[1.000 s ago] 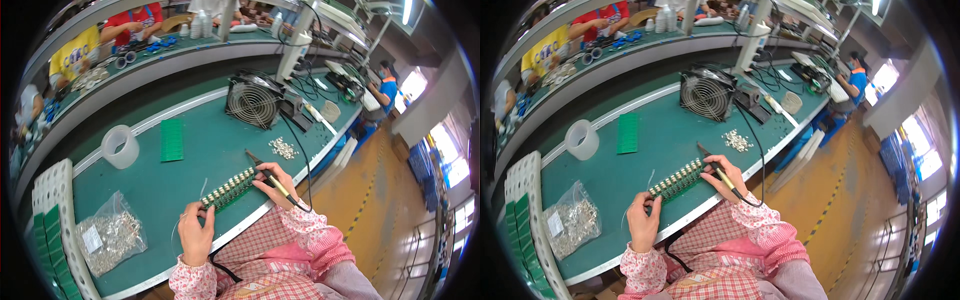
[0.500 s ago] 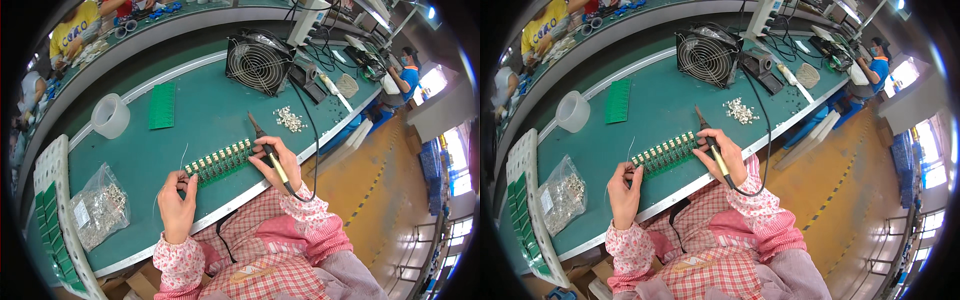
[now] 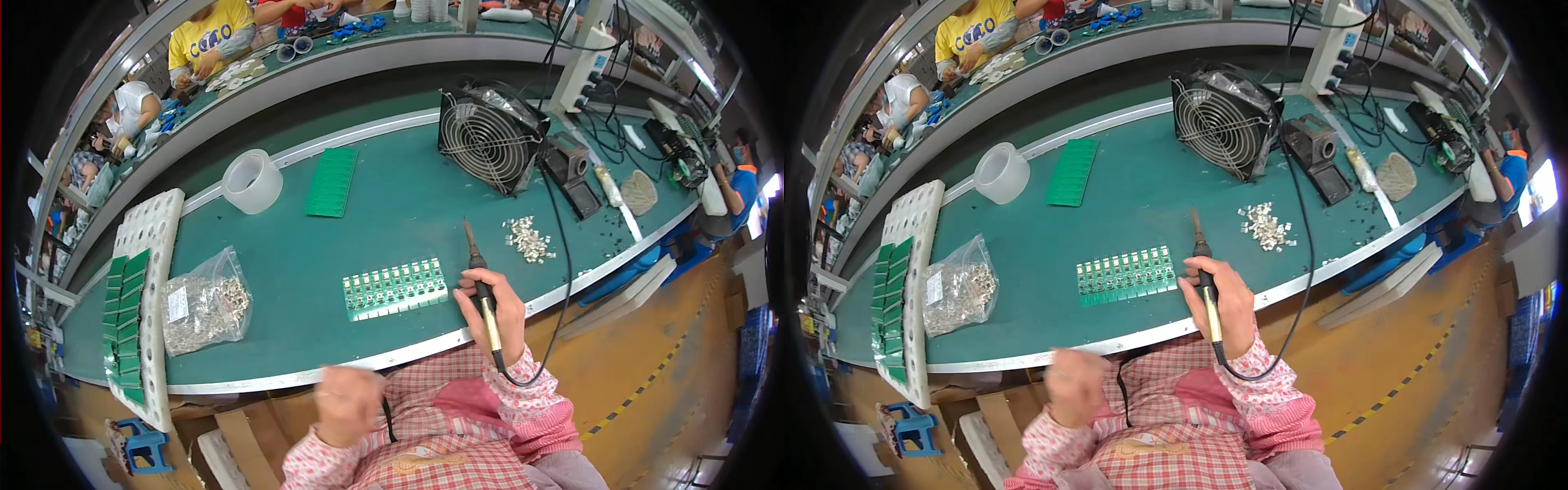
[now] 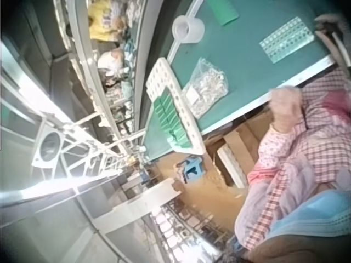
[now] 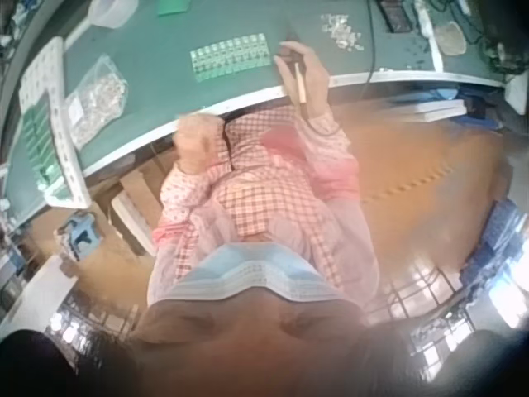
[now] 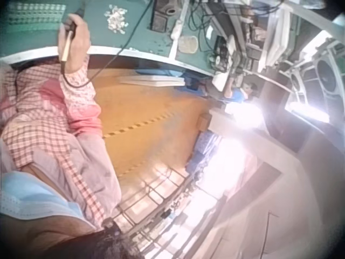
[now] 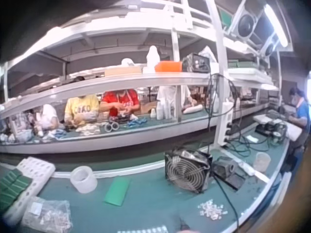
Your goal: The person inserts electronic components into a circuit board panel by hand, then solders the components onto the board using a soldering iron and solder wire.
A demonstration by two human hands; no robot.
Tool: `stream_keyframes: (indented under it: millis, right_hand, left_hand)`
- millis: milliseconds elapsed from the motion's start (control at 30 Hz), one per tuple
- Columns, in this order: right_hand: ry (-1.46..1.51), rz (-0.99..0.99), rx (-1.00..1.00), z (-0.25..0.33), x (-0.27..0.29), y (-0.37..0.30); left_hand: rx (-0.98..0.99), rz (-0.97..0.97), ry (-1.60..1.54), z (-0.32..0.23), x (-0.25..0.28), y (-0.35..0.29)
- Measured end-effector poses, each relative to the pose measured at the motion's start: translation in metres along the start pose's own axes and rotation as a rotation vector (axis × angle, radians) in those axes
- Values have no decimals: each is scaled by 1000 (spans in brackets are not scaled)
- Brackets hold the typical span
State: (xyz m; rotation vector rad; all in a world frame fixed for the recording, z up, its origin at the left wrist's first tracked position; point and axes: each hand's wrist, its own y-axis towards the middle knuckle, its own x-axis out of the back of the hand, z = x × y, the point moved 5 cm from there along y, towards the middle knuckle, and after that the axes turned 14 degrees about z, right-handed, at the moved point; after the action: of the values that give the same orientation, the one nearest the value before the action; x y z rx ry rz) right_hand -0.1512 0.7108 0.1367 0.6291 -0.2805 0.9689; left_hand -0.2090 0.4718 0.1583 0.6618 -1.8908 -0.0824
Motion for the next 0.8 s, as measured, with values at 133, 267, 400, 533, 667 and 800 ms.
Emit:
stream_keyframes:
  millis: [133, 267, 400, 533, 667, 800]
  right_hand:
    - [-41, 25, 5, 1, -1, -1]
    - [-93, 37, 42, 6, -1, 1]
    - [-179, 54, 102, 13, -1, 3]
    - [-58, 74, 72, 11, 1, -1]
    - [198, -24, -48, 8, 25, -20]
    - [169, -188, 32, 11, 87, -28]
  left_hand:
    - [-4, 483, -67, -3, -54, -42]
    - [176, 655, 11, 20, -49, -82]
    - [612, 443, 113, 52, -6, -116]
    - [723, 94, 60, 53, 32, -118]
    - [609, -144, -470, 39, 46, -72]
    - [271, -57, -226, 33, 38, 21]
